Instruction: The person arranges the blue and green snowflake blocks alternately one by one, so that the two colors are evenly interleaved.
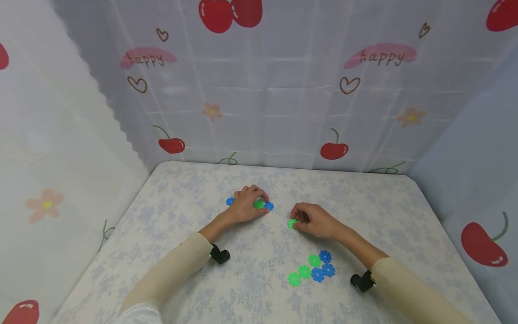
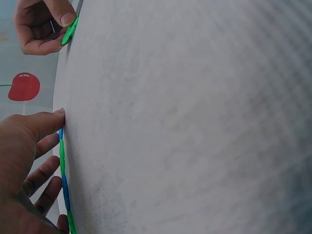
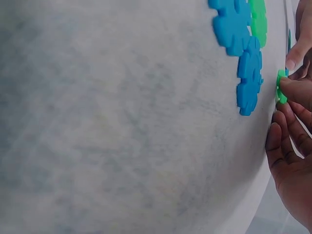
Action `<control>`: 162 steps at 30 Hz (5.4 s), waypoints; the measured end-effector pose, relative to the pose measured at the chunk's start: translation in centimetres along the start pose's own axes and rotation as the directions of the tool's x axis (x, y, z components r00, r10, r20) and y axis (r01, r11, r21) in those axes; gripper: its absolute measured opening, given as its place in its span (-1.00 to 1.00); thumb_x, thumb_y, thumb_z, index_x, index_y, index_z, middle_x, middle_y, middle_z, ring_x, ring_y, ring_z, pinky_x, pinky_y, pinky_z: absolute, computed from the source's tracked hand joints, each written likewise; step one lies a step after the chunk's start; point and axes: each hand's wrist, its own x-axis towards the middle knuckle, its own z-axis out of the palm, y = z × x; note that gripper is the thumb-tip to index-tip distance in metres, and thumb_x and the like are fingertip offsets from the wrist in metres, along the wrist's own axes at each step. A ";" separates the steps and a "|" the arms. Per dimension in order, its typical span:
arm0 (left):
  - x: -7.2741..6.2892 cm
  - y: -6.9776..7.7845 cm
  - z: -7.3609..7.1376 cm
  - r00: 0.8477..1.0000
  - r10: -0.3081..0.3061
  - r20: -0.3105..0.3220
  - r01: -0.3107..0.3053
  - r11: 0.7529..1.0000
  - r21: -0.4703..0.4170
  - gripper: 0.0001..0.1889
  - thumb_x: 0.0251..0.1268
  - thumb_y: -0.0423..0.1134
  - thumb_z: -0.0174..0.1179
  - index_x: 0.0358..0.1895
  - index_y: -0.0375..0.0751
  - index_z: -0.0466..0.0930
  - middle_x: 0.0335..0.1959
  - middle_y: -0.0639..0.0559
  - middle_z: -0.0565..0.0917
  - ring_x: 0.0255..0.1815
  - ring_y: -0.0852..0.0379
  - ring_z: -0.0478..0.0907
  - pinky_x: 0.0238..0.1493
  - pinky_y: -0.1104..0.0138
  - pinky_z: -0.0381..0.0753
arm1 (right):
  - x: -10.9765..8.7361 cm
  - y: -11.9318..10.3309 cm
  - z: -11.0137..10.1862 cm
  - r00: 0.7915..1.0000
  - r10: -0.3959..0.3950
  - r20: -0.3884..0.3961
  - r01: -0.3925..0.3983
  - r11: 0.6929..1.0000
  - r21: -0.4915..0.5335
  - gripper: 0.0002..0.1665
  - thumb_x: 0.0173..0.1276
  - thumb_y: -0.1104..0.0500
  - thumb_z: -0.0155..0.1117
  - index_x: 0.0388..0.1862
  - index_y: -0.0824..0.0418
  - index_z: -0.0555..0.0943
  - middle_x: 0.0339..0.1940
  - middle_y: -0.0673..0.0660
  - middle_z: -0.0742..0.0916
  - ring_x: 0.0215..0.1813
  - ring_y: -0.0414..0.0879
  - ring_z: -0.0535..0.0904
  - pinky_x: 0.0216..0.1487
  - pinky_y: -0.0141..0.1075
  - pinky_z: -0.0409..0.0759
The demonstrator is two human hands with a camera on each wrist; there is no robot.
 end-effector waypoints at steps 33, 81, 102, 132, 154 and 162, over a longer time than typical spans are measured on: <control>0.0 0.2 -0.3 1.000 -0.011 0.015 0.012 1.000 -0.022 -0.76 0.47 0.06 0.39 0.06 0.16 0.70 0.33 0.01 0.57 0.30 -0.12 0.43 0.37 -0.26 0.23 | 5.2 0.1 0.0 0.999 0.031 -0.014 -0.031 0.998 -0.058 -0.81 0.45 0.23 0.49 -0.02 0.17 0.69 -0.21 0.05 0.76 -0.20 -0.19 0.60 -0.06 -0.28 0.62; 0.0 0.6 -0.3 1.000 -0.025 0.018 0.025 1.000 0.002 -0.75 0.47 0.05 0.39 0.08 0.13 0.70 0.35 -0.01 0.57 0.33 -0.14 0.43 0.38 -0.27 0.24 | 6.3 -0.2 1.0 0.999 -0.006 -0.048 0.001 0.994 -0.112 -0.76 0.48 0.15 0.47 0.06 0.19 0.75 -0.06 0.12 0.75 -0.14 -0.15 0.63 -0.04 -0.21 0.64; 0.3 1.0 -0.3 0.999 -0.021 0.033 0.021 1.000 0.001 -0.71 0.47 0.09 0.39 0.12 0.15 0.66 0.30 0.00 0.56 0.34 -0.13 0.39 0.41 -0.26 0.18 | 2.7 0.6 -0.4 0.998 0.016 -0.054 -0.021 0.995 -0.097 -0.62 0.41 0.16 0.54 0.14 0.24 0.69 -0.04 0.15 0.75 -0.10 -0.08 0.66 -0.02 -0.23 0.67; 1.5 2.2 1.2 0.997 0.055 0.054 -0.056 0.998 0.017 -0.72 0.51 0.11 0.34 0.15 0.19 0.66 0.31 0.04 0.55 0.29 -0.07 0.40 0.33 -0.19 0.15 | -8.4 0.5 -1.7 0.998 -0.007 0.060 0.005 0.999 0.033 -0.78 0.43 0.12 0.55 -0.02 0.07 0.72 -0.09 0.02 0.74 -0.17 -0.15 0.60 -0.15 -0.39 0.61; 1.5 2.1 1.7 0.998 0.054 0.026 -0.054 0.999 0.006 -0.77 0.49 0.07 0.38 0.08 0.19 0.68 0.31 0.05 0.57 0.29 -0.07 0.41 0.40 -0.27 0.17 | -11.7 0.5 -2.5 0.995 0.010 0.098 -0.020 0.995 0.095 -0.79 0.47 0.07 0.51 -0.02 0.03 0.69 -0.05 0.01 0.70 -0.11 -0.12 0.59 -0.11 -0.35 0.60; 1.4 2.2 1.6 0.999 0.050 0.019 -0.050 0.999 -0.002 -0.77 0.49 0.05 0.39 0.08 0.18 0.69 0.31 0.04 0.57 0.29 -0.08 0.41 0.38 -0.26 0.18 | -11.8 0.4 -2.3 0.996 0.002 0.092 -0.010 0.997 0.083 -0.78 0.48 0.08 0.50 -0.01 0.06 0.65 -0.04 0.02 0.71 -0.11 -0.14 0.60 -0.11 -0.36 0.60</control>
